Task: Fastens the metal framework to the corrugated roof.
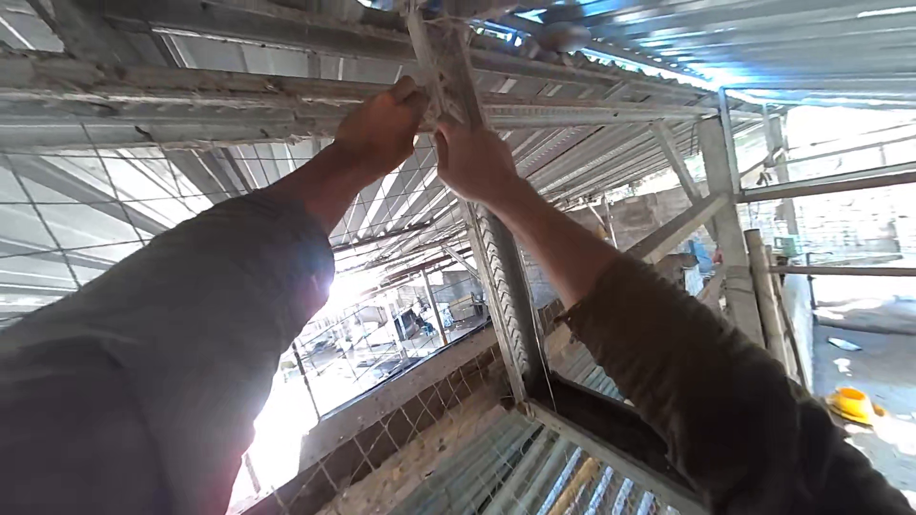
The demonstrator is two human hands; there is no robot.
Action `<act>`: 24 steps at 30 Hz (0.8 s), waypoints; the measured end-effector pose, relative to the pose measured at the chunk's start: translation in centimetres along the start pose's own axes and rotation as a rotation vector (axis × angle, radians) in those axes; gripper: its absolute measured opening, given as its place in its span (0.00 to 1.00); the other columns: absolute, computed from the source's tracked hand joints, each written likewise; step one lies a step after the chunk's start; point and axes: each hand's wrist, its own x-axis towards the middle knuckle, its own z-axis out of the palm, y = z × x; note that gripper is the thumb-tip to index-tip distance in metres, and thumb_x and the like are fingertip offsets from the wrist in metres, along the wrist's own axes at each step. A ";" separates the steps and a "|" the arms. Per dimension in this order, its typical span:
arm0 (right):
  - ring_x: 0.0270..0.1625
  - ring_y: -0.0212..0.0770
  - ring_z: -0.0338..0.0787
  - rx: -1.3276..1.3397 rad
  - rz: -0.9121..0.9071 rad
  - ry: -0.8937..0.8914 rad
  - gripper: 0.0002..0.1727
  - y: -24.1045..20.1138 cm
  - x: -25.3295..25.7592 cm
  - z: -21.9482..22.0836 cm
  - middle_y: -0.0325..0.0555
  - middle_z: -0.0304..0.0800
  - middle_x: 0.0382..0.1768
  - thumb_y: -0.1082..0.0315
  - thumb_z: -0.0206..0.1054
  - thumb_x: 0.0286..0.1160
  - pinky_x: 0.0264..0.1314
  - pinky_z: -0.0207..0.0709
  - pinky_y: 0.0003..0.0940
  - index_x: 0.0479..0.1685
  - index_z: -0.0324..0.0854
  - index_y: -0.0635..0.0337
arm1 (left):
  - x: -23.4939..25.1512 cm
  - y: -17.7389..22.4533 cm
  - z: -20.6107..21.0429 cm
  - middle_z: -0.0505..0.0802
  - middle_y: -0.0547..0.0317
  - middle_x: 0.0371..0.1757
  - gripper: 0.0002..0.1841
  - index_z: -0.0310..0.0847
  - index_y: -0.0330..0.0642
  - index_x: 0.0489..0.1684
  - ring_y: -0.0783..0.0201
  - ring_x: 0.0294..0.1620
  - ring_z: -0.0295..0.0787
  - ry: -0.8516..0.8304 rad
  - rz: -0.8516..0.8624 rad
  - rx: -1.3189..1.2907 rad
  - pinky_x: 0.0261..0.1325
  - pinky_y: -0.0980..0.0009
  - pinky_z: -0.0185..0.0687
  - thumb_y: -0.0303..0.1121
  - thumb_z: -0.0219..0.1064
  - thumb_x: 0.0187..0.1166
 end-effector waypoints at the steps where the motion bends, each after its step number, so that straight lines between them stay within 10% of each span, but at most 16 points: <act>1: 0.54 0.61 0.93 -0.018 0.009 0.011 0.21 -0.2 -0.3 0.6 0.56 0.92 0.48 0.56 0.44 0.94 0.47 0.83 0.60 0.73 0.74 0.51 | 0.0 0.0 -0.1 0.82 0.31 0.66 0.13 0.79 0.22 0.60 0.33 0.59 0.87 0.009 0.001 -0.018 0.62 0.41 0.82 0.22 0.54 0.89; 15: 0.58 0.61 0.92 -0.048 0.026 -0.012 0.21 -2.0 0.0 0.1 0.58 0.91 0.54 0.58 0.45 0.93 0.48 0.83 0.58 0.74 0.74 0.54 | 1.1 0.1 -2.5 0.82 0.26 0.67 0.13 0.77 0.22 0.60 0.26 0.63 0.84 0.031 -0.094 0.032 0.62 0.31 0.77 0.24 0.54 0.88; 18: 0.59 0.60 0.91 0.023 0.052 0.004 0.25 -2.3 0.4 -0.4 0.57 0.91 0.56 0.55 0.45 0.94 0.51 0.82 0.60 0.84 0.66 0.51 | 2.6 0.7 -4.2 0.79 0.26 0.73 0.15 0.75 0.23 0.65 0.28 0.71 0.80 -0.003 -0.091 0.015 0.72 0.35 0.73 0.26 0.53 0.90; 24: 0.65 0.58 0.89 0.187 0.052 0.038 0.22 -1.6 3.1 -2.2 0.56 0.89 0.62 0.54 0.49 0.93 0.59 0.81 0.62 0.73 0.76 0.56 | 3.7 1.5 -5.2 0.84 0.29 0.62 0.13 0.79 0.23 0.55 0.34 0.69 0.81 0.070 0.040 -0.065 0.76 0.44 0.71 0.27 0.54 0.90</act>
